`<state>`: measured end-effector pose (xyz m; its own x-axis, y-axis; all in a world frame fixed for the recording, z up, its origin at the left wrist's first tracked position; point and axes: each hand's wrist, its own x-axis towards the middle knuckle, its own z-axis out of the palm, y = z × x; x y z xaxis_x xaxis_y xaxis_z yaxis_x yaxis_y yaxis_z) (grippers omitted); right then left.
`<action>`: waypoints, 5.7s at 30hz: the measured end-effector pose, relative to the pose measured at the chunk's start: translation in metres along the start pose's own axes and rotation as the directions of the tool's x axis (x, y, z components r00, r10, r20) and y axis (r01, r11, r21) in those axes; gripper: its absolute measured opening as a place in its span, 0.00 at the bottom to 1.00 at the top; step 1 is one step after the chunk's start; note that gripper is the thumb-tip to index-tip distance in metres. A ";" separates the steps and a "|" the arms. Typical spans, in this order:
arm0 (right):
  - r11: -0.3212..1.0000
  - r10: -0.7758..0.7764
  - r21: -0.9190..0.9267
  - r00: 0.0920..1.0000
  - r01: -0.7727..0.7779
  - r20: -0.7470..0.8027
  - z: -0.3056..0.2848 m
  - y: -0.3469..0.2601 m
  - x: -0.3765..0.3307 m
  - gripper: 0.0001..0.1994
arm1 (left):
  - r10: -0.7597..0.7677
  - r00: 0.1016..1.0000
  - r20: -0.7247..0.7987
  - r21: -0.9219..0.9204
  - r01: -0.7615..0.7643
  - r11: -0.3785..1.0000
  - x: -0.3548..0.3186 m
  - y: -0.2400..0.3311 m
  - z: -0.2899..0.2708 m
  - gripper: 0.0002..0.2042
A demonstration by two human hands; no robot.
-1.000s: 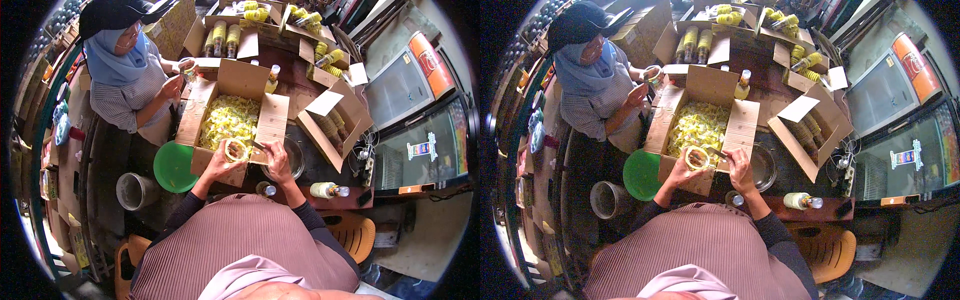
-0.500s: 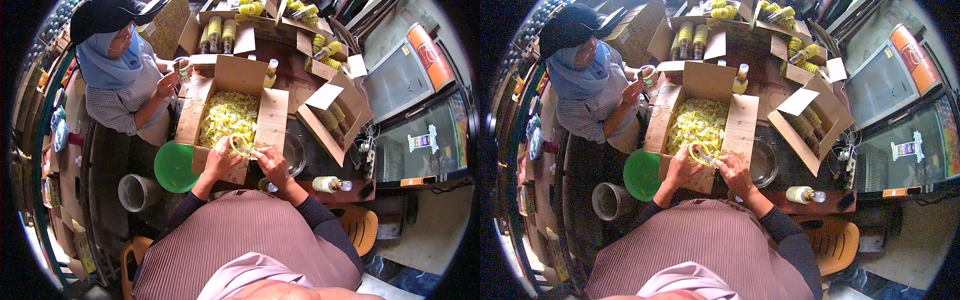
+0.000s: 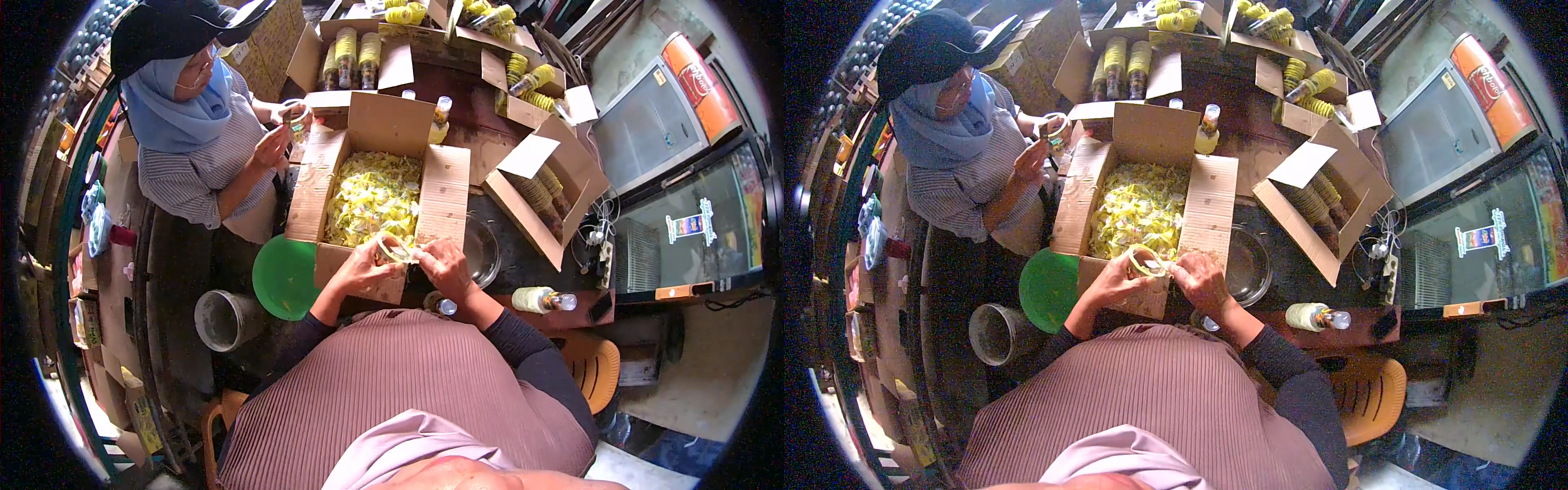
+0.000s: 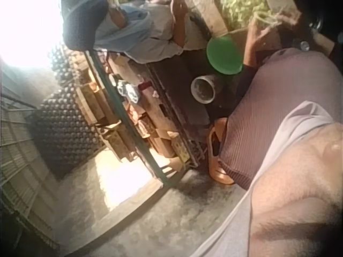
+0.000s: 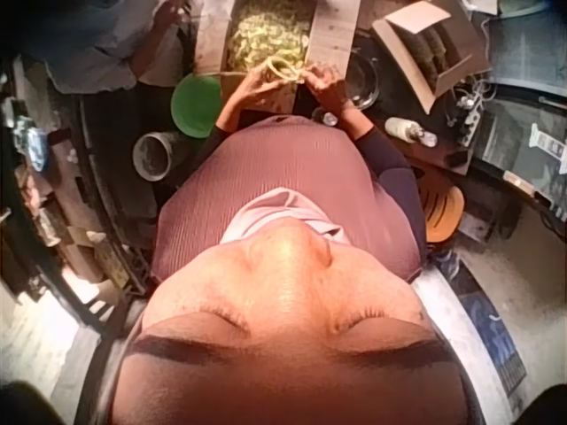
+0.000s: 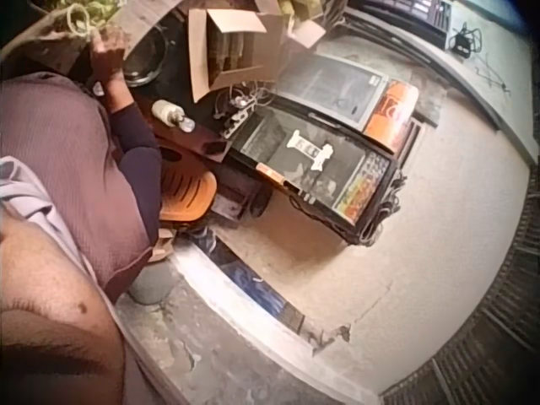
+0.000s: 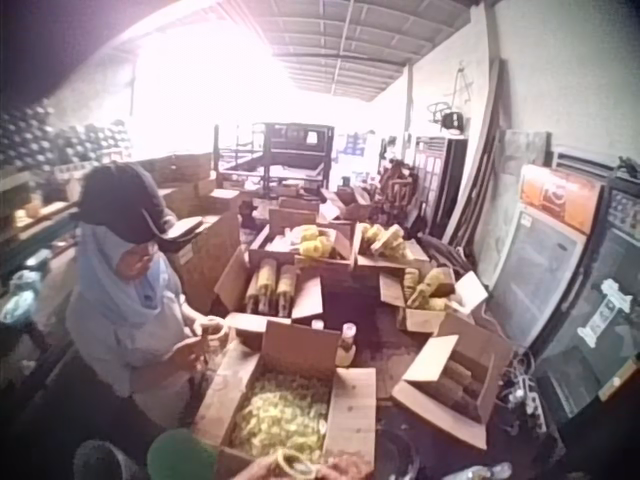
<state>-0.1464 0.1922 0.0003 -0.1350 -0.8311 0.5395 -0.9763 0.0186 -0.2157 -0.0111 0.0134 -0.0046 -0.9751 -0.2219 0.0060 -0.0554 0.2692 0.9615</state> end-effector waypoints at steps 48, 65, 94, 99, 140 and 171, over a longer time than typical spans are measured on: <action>0.993 0.058 -0.101 0.997 -0.053 0.043 0.017 -0.008 -0.012 0.09 | -0.275 0.939 0.209 -0.254 0.323 0.911 0.007 -0.020 -0.002 0.28; 0.994 0.100 -0.043 0.995 -0.099 0.019 0.022 -0.001 -0.012 0.15 | -0.018 0.999 -0.042 -0.113 0.013 0.993 0.004 -0.054 0.016 0.21; 0.973 0.230 0.016 0.973 -0.230 -0.007 0.021 -0.002 -0.008 0.12 | -0.182 0.980 0.079 -0.364 0.198 0.910 -0.001 -0.057 0.013 0.21; 0.984 0.177 -0.022 0.984 -0.177 -0.021 0.023 -0.001 -0.012 0.12 | -0.312 0.935 0.168 -0.458 0.355 0.815 -0.002 -0.043 0.008 0.20; 0.677 0.629 0.499 0.777 -0.541 -0.010 0.018 -0.018 0.005 0.05 | 0.279 0.855 -0.438 0.349 -0.125 0.929 0.006 -0.011 0.029 0.26; 0.900 0.403 0.203 0.914 -0.386 -0.046 0.011 -0.028 -0.001 0.10 | 0.346 0.854 -0.389 0.721 0.048 0.691 0.006 0.008 0.040 0.08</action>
<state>-0.1168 0.1865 -0.0038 -0.5242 -0.7270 0.4435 -0.7919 0.2246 -0.5679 -0.0258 0.0517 -0.0076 -0.7683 -0.4608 0.4443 -0.2403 0.8509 0.4671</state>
